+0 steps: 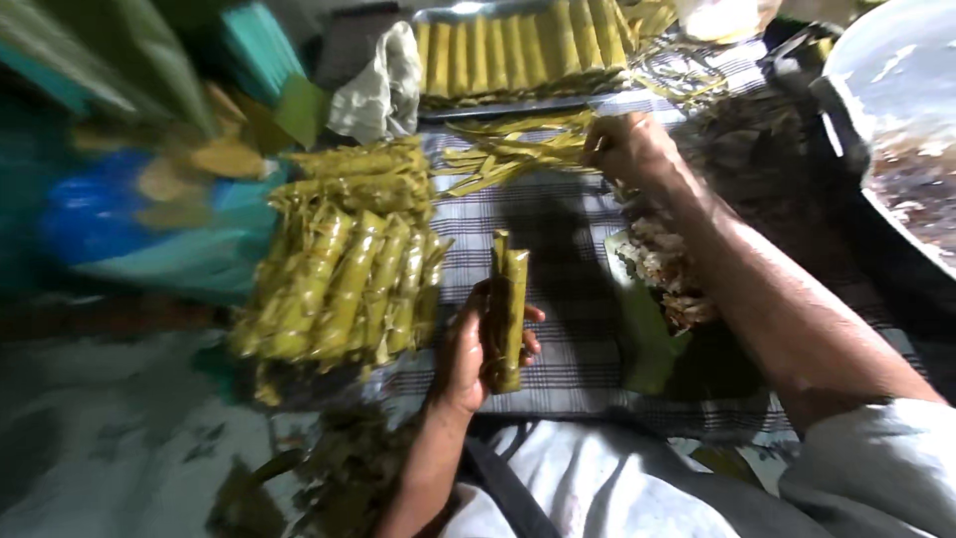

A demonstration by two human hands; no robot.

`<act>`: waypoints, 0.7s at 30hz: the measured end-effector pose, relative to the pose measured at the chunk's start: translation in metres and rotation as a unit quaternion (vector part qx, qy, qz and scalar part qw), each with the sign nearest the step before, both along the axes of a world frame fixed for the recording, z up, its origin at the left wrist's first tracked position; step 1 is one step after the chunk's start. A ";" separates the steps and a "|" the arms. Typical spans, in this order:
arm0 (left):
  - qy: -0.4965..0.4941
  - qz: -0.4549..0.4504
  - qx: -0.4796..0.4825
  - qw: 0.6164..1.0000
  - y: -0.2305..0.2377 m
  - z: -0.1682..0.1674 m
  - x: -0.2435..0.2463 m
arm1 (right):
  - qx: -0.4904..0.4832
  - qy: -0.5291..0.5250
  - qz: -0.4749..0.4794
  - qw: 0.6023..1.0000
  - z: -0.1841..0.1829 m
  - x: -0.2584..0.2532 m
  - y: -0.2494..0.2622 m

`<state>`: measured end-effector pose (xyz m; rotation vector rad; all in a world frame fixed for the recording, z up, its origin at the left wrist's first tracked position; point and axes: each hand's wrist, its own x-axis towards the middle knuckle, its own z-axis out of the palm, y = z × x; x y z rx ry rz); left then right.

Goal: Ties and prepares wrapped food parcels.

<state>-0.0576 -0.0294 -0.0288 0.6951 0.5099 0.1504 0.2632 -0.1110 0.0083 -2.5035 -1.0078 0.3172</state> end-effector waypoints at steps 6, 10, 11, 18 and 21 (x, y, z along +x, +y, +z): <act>-0.100 -0.075 -0.017 0.992 -0.001 -0.002 0.008 | 0.100 -0.012 0.033 0.994 0.020 -0.009 -0.016; -0.152 -0.157 -0.010 0.976 -0.001 0.007 0.027 | 0.141 0.056 0.041 0.988 0.036 -0.041 -0.028; -0.150 -0.163 0.008 0.975 -0.003 0.011 0.033 | 0.176 0.101 0.065 0.977 0.037 -0.051 -0.032; -0.104 -0.167 0.171 0.965 -0.010 0.005 0.041 | 0.256 0.244 0.221 0.909 0.041 -0.108 -0.060; -0.074 -0.178 0.157 0.969 -0.011 -0.001 0.023 | 0.286 0.222 0.204 0.910 0.047 -0.107 -0.064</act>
